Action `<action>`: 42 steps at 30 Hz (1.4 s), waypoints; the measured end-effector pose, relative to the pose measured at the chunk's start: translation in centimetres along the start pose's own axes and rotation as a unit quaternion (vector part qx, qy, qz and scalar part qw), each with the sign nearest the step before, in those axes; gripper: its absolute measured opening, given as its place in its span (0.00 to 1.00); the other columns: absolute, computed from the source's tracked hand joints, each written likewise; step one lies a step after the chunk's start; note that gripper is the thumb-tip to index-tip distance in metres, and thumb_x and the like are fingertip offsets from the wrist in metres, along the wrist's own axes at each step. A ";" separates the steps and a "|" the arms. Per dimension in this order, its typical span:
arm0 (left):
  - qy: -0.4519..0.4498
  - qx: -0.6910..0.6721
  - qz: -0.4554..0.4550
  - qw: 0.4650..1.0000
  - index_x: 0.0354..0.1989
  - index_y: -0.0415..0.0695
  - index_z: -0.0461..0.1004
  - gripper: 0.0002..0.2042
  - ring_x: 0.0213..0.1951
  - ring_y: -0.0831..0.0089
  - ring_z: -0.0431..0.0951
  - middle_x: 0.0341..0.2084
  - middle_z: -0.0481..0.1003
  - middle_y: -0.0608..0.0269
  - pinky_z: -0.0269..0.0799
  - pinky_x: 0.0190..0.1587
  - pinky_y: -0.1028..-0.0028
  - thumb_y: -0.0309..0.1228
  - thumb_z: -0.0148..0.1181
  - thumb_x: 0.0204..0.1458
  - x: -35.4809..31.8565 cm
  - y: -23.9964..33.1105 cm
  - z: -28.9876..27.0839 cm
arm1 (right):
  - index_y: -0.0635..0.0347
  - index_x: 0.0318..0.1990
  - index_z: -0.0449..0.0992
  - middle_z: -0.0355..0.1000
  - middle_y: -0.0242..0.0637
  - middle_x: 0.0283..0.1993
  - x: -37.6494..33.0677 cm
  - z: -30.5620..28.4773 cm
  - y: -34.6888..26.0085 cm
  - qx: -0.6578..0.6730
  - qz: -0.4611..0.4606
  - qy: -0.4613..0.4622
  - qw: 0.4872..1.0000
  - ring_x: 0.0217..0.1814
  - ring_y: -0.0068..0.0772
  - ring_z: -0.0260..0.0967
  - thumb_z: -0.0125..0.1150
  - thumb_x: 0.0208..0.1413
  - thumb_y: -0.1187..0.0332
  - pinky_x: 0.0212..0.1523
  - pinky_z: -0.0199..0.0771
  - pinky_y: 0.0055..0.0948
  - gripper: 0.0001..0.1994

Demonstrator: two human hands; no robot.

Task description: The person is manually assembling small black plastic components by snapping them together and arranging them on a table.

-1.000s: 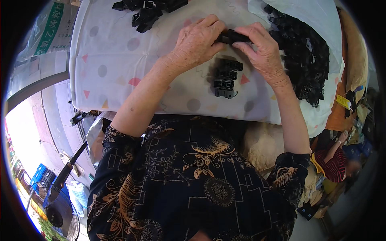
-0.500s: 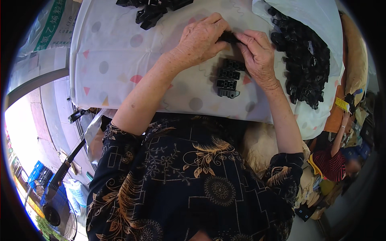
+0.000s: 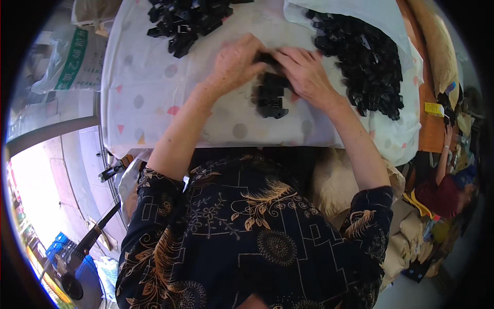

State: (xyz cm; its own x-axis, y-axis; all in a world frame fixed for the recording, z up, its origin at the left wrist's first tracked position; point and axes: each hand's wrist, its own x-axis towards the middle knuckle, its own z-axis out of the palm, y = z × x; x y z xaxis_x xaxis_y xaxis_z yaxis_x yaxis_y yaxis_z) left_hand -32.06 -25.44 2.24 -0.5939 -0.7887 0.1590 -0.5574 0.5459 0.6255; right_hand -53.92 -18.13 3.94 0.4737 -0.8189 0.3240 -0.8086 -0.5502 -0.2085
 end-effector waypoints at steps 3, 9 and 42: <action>0.040 0.083 0.146 0.985 0.47 0.48 0.73 0.18 0.47 0.55 0.77 0.44 0.72 0.59 0.70 0.51 0.55 0.41 0.67 0.51 -1.5 0.0 0.7 | 0.57 0.55 0.75 0.72 0.35 0.53 -2.0 -2.1 1.7 -0.059 0.039 0.069 0.995 0.55 0.40 0.68 0.60 0.53 0.75 0.53 0.64 0.39 0.20; 0.133 0.118 -0.046 0.983 0.49 0.45 0.73 0.18 0.44 0.52 0.79 0.45 0.73 0.58 0.76 0.43 0.57 0.37 0.65 0.51 -0.7 -2.0 -3.4 | 0.53 0.49 0.76 0.69 0.31 0.41 -3.8 -4.4 5.5 -0.273 0.103 0.010 0.956 0.45 0.35 0.66 0.68 0.52 0.66 0.44 0.63 0.36 0.16; 0.043 -0.097 0.032 0.994 0.51 0.54 0.75 0.13 0.42 0.52 0.79 0.43 0.77 0.57 0.75 0.44 0.57 0.29 0.59 0.57 3.4 0.7 0.1 | 0.60 0.52 0.76 0.74 0.34 0.41 -4.8 -2.5 2.0 0.142 0.278 0.153 0.938 0.38 0.28 0.73 0.61 0.60 0.78 0.40 0.75 0.25 0.13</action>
State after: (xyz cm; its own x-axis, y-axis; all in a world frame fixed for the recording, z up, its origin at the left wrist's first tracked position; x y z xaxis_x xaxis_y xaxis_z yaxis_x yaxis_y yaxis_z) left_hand -34.51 -27.78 3.16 -0.5680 -0.7799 0.2631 -0.3926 0.5377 0.7461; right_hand -58.71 -14.95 4.31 -0.1511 -0.9307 0.3332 -0.7550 -0.1090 -0.6467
